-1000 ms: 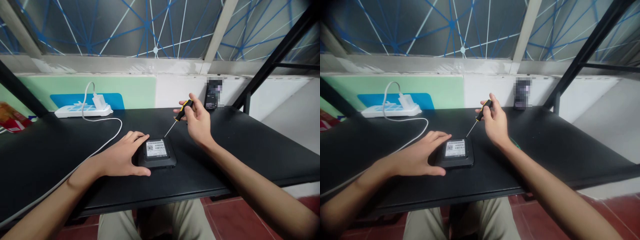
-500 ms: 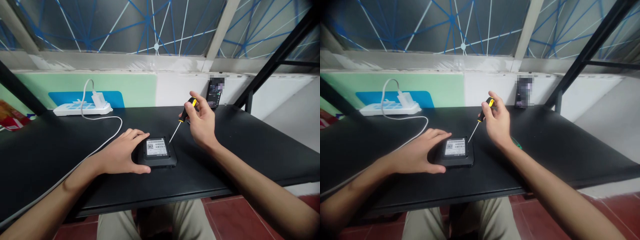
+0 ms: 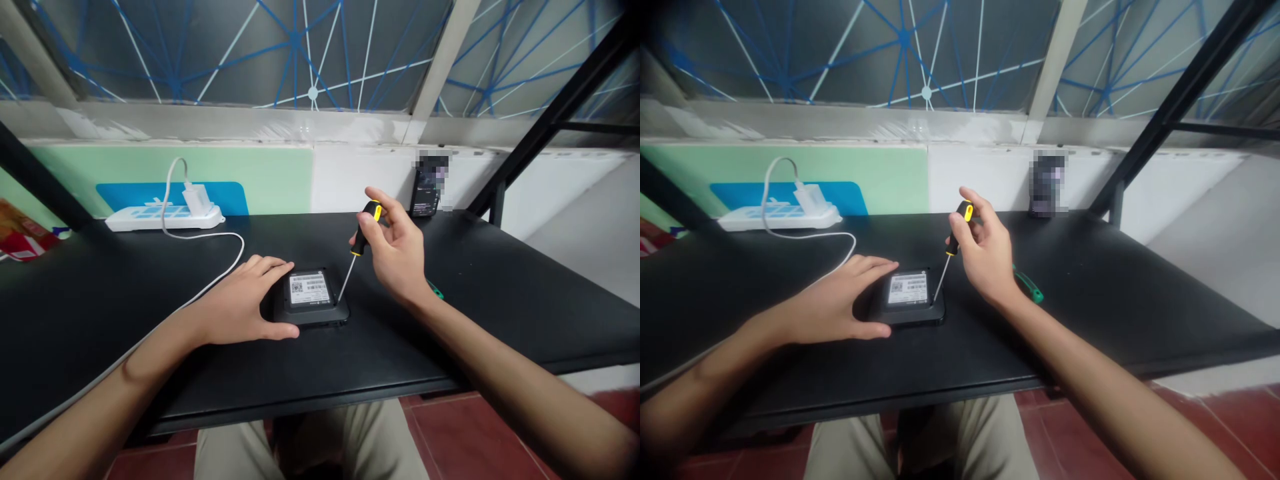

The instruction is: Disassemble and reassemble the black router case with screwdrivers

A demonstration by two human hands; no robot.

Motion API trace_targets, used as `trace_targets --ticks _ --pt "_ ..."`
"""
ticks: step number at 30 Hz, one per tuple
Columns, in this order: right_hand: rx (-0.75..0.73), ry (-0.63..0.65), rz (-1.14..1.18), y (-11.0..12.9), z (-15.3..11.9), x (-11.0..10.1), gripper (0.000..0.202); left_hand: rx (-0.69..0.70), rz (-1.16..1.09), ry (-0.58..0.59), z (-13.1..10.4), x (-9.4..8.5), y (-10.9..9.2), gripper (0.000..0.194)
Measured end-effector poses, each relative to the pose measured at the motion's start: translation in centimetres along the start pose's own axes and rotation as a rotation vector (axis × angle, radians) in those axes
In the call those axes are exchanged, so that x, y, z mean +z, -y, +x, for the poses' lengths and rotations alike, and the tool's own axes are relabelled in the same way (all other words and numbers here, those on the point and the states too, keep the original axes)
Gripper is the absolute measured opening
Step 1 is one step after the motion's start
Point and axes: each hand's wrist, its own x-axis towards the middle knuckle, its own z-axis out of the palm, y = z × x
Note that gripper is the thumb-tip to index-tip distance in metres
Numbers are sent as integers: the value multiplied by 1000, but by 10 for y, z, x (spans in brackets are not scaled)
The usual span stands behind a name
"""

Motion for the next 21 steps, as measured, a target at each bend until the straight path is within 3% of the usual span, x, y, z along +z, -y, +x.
trace_targets --ticks 9,16,21 --pt "11 34 -47 1 -2 1 41 2 -7 9 1 0 1 98" --pt "140 66 139 7 -1 -1 39 -7 -44 30 0 -2 -1 96" --pt "86 61 31 5 1 -2 31 8 -67 7 0 0 1 96"
